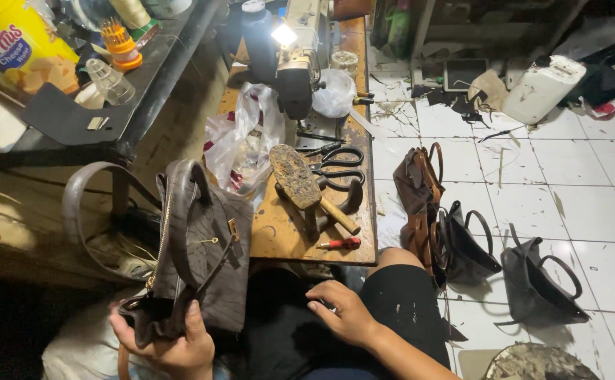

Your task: Attaching metal hardware to a leather handbag and inspecting the final product

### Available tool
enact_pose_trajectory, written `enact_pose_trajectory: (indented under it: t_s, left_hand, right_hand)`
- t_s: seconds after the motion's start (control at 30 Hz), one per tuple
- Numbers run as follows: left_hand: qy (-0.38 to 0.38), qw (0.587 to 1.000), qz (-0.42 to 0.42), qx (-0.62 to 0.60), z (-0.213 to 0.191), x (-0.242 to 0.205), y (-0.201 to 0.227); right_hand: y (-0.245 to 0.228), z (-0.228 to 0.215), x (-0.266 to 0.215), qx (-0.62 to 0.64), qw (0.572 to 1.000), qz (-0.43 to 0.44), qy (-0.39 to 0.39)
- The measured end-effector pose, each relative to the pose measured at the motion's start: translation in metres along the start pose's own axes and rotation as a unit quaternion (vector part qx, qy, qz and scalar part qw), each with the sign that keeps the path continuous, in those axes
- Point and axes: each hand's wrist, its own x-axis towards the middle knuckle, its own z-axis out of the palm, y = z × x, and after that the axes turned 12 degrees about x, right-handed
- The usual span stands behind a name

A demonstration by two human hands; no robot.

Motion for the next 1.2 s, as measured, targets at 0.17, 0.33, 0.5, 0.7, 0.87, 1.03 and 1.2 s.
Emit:
enact_pose_trajectory:
  t_s: [0.17,0.33,0.5,0.7,0.87,1.03,1.2]
  left_hand:
    - [0.011,0.999,0.026,-0.024,0.004,-0.002,-0.006]
    - [0.006,1.0,0.03,0.0,0.003,-0.003,-0.009]
    - [0.004,0.999,0.029,0.028,0.001,0.002,-0.003]
    - [-0.015,0.999,0.007,-0.042,0.002,-0.001,-0.008]
    - [-0.028,0.995,0.016,-0.096,0.005,0.001,-0.012]
    - [-0.022,0.999,0.022,-0.021,0.004,-0.003,-0.014]
    - [-0.013,1.0,-0.009,-0.011,0.007,-0.014,-0.026]
  right_hand:
    - [0.038,-0.006,-0.033,-0.023,0.997,0.073,-0.008]
    - [0.085,-0.013,-0.068,-0.052,0.981,0.185,0.012]
    - [0.112,-0.017,-0.088,-0.061,0.955,0.29,0.02]
    - [0.131,-0.018,-0.094,-0.067,0.955,0.284,-0.042]
    - [0.122,-0.017,-0.084,-0.057,0.946,0.311,-0.073]
    - [0.124,-0.015,-0.083,-0.068,0.945,0.312,-0.078]
    - [0.131,-0.014,-0.086,-0.077,0.945,0.304,-0.089]
